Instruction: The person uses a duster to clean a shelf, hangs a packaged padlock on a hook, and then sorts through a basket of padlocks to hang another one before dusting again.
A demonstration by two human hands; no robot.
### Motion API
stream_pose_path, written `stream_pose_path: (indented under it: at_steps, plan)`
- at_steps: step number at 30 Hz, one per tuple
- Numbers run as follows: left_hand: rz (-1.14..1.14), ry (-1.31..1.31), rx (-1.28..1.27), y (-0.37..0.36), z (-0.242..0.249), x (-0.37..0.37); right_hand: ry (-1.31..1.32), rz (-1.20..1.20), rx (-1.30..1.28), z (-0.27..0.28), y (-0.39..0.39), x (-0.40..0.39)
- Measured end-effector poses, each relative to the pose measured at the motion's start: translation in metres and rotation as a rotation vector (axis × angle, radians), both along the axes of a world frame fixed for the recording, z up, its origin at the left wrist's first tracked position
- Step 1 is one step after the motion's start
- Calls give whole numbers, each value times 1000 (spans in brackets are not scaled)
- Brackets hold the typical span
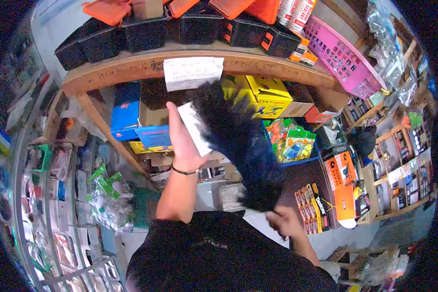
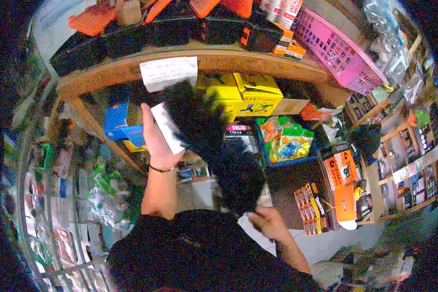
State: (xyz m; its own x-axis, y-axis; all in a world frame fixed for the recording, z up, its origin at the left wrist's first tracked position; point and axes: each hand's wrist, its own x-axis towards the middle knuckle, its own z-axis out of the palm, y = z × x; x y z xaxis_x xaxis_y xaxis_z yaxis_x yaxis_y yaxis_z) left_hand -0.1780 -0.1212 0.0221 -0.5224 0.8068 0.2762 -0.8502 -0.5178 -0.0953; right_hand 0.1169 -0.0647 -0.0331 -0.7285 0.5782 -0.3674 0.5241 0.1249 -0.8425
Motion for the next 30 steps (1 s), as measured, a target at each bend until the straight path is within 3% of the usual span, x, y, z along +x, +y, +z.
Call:
stream_pose_path:
  at_steps: [1,2,4,5,6,7,8,9,10,12,13,14,15,16,18,20,21,22,23,25,26,28,30]
  plan:
    - [202,217,-228,1,6,8,29,147,29,-2,-6,1]
    - [-122,408,162,7,-29,-12,61,296,60,-3,-10,-1]
    - [-172,409,258,1,-26,-15,143,298,8,9,-11,-5]
    - [-94,418,157,-5,-23,-10,49,125,-35,9,-3,-1]
    - [110,178,-148,-8,-14,-1,-49,-50,-83,8,0,2]
    - [90,138,-126,-7,-19,0,-47,-71,-108,3,-2,3]
    - [68,103,-104,-5,-23,0,25,83,59,-5,-6,1]
    - [185,184,-221,-8,-7,9,106,227,143,0,-13,-5]
    - [-125,358,136,-2,-36,-8,190,371,233,6,-18,-11]
    - [-144,349,257,-6,-37,-10,256,290,202,-5,-18,-9]
    - [-35,392,224,-10,-37,-5,136,135,70,1,-14,-9]
    - [-181,-82,229,-19,-28,-5,11,-22,-64,4,-11,-6]
    - [-135,-59,239,-17,-24,1,-57,55,-65,-4,-10,-2]
    - [-92,-33,249,-14,-21,5,-80,242,137,-1,-13,-3]
    - [-235,426,325,-12,-42,-15,9,389,43,-13,-13,1]
    - [-167,464,407,-10,-48,-9,2,157,38,4,-14,-2]
    - [-50,286,141,-16,-41,1,-78,18,-197,9,-11,-2]
    - [64,105,-126,-18,-36,8,-83,20,-199,8,-11,-1]
    - [101,119,-166,-15,-36,11,-87,132,-127,5,-12,-1]
    - [-67,284,188,-6,-68,-6,-51,352,-5,-10,-11,5]
    - [-189,348,349,-7,-64,-9,-45,353,-4,-7,-11,4]
    - [53,377,101,-17,-58,4,-76,52,-183,4,-10,3]
    - [78,-1,-113,-23,-24,19,-8,-11,-181,-5,-11,4]
